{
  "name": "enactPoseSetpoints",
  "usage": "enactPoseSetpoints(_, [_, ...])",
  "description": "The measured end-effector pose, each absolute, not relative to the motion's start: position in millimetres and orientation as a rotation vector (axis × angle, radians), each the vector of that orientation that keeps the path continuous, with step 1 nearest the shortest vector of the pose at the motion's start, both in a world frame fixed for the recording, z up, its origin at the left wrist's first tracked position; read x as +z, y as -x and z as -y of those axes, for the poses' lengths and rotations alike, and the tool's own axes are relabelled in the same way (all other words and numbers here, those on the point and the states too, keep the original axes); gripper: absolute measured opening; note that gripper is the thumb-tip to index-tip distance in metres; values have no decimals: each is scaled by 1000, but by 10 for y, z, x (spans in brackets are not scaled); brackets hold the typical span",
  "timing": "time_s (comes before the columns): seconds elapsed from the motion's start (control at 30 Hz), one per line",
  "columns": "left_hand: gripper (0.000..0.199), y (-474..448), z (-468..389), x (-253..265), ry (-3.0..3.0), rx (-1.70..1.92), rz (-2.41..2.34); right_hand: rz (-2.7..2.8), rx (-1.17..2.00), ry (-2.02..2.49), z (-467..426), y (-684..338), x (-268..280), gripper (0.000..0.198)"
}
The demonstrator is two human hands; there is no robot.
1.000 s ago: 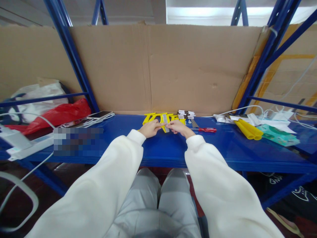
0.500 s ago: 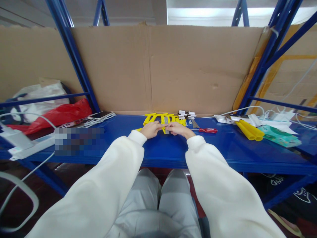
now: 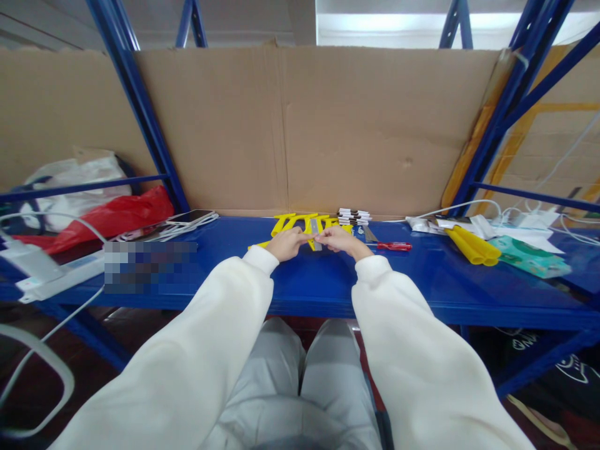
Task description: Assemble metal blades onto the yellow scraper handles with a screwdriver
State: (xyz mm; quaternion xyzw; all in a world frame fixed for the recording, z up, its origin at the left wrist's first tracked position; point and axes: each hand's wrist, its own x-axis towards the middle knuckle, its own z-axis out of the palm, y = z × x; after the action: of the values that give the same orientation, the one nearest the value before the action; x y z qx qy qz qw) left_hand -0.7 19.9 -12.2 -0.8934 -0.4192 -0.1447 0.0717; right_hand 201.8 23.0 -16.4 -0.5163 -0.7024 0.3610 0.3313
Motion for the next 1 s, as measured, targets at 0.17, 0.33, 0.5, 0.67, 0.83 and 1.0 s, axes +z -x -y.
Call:
enactPoseSetpoints(0.17, [48,20,-219,-117,2701,-466,1294,1724,209,1709,-310,-2172,-112,9])
enactPoseSetpoints(0.33, [47,23,-232,-120,2714,-449,1304,1689,-23,2010,-309,-2337,-48,21])
enactPoseSetpoints(0.5, [49,14,-225,-114,2715,-516,1285,1534,-45,2133,-242,-2422,15,28])
enactPoseSetpoints(0.67, [47,7,-226,-115,2718,-479,1283,1634,-82,2130,-253,-2418,-57,32])
enactPoseSetpoints(0.83, [46,13,-244,-130,2718,-498,1260,1836,-156,2079,-352,-2362,-174,42])
enactPoseSetpoints(1.0, [46,9,-246,-140,2716,-503,1260,1969,-90,2104,-426,-2329,-212,49])
